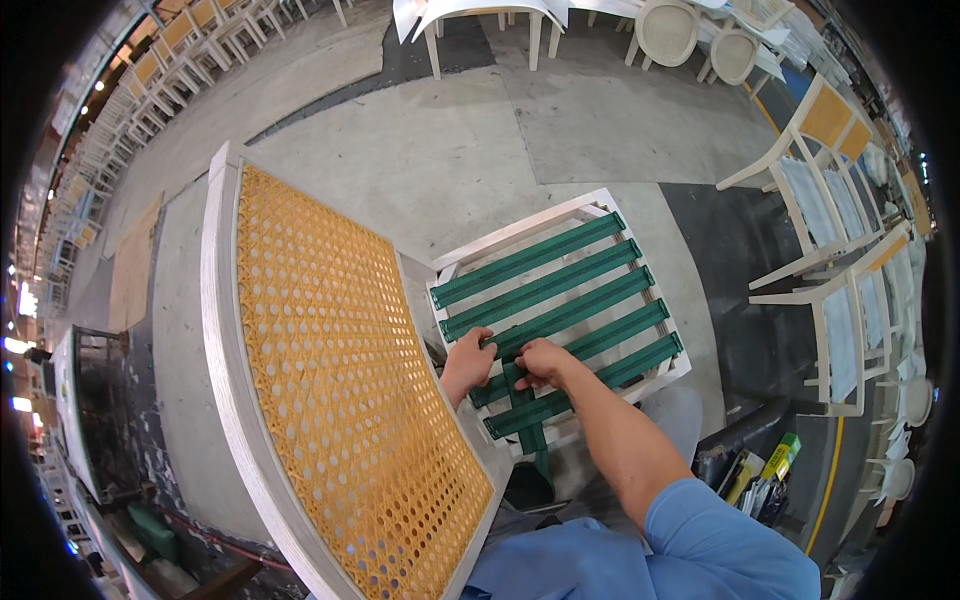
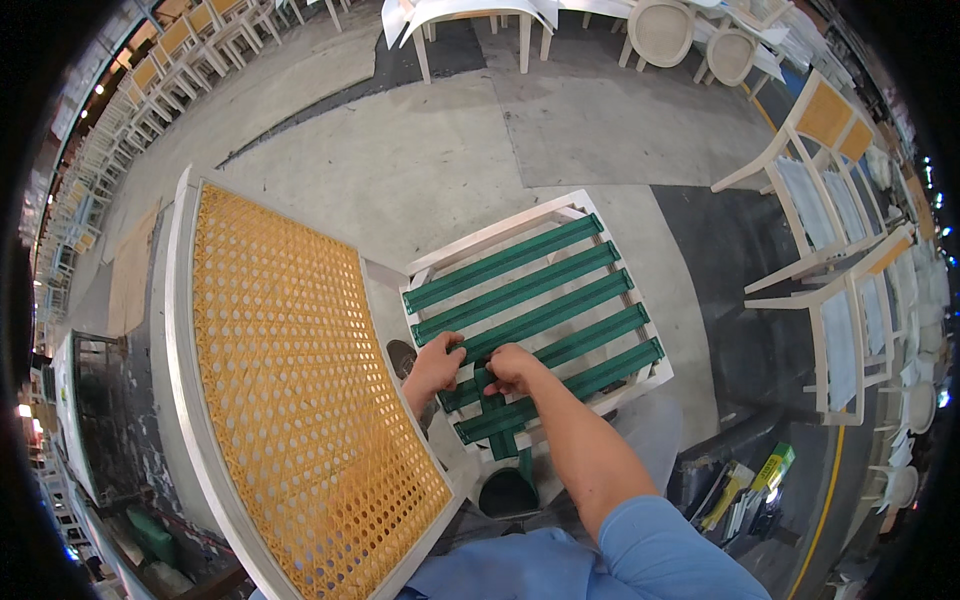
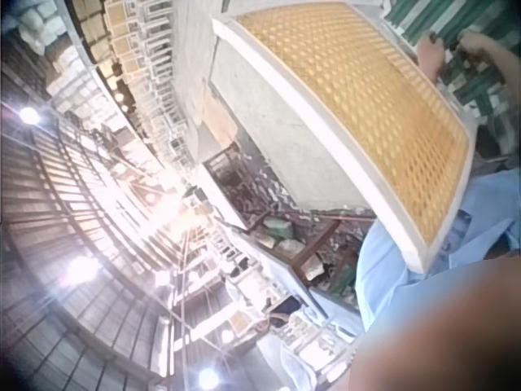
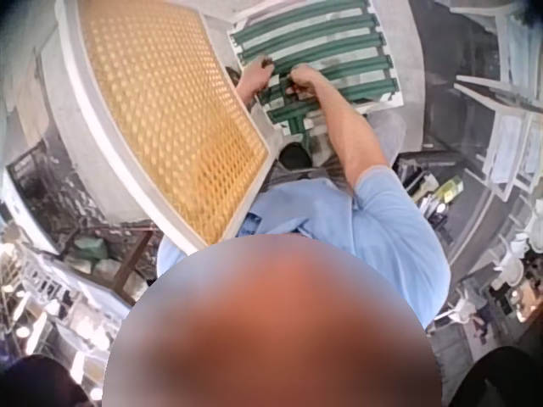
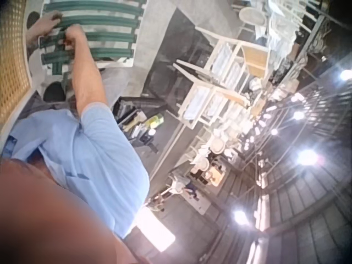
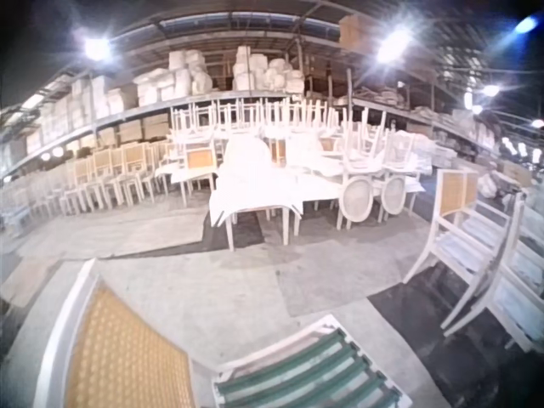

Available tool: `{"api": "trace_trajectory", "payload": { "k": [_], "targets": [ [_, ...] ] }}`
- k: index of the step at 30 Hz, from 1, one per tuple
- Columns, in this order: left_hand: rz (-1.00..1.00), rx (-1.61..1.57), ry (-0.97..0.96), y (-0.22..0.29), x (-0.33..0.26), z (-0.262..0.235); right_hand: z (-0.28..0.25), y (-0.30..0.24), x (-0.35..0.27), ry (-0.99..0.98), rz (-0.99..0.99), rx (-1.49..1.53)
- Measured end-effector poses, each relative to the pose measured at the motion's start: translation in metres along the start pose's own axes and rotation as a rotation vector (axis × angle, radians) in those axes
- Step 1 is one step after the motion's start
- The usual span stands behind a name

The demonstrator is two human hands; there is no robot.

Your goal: The person attaches green webbing strips to the seat frame of a white chair with a cane back. They use a staple gun to secure each strip, then cut the excess with scissors, repeating the process until the seat is fully covered.

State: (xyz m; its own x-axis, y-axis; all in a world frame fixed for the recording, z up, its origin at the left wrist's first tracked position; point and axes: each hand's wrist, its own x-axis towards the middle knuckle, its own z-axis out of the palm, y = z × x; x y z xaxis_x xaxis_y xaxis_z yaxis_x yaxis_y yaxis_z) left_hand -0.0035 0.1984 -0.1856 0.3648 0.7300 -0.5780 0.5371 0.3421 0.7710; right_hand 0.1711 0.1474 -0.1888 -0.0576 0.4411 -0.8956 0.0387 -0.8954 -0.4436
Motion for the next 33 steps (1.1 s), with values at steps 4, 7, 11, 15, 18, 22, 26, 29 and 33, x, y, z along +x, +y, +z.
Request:
{"api": "trace_trajectory", "payload": {
  "k": [4,7,11,15,18,22,26,29,33],
  "targets": [
    [-0.212,-0.267,-0.129,0.003,0.010,-0.008,-0.006,0.023,0.010,-0.073,-0.141,0.142],
    [-0.271,-0.554,-0.256,0.001,0.018,-0.016,-0.009,0.027,0.010,-0.087,-0.214,0.180],
    [-0.211,-0.746,-0.253,0.000,0.017,-0.007,-0.009,0.028,-0.005,-0.026,-0.272,0.185],
    [-0.099,-0.828,-0.138,-0.015,-0.001,-0.012,0.003,0.005,-0.044,0.142,-0.344,0.021],
    [0.018,-0.947,-0.127,-0.001,0.000,-0.014,-0.003,-0.001,-0.041,0.280,-0.685,-0.062],
    [0.098,-1.021,-0.125,0.012,0.009,-0.022,0.007,-0.035,-0.017,0.108,-0.693,-0.015],
    [0.179,-0.858,0.038,0.011,0.020,-0.030,0.013,-0.061,0.009,0.188,-0.628,-0.017],
    [0.200,-0.722,0.249,0.007,0.032,-0.038,0.022,-0.089,0.019,0.079,-0.338,-0.028],
    [0.160,-0.602,0.272,0.022,0.050,-0.032,0.001,-0.107,0.046,-0.035,-0.138,0.314]
  ]
}}
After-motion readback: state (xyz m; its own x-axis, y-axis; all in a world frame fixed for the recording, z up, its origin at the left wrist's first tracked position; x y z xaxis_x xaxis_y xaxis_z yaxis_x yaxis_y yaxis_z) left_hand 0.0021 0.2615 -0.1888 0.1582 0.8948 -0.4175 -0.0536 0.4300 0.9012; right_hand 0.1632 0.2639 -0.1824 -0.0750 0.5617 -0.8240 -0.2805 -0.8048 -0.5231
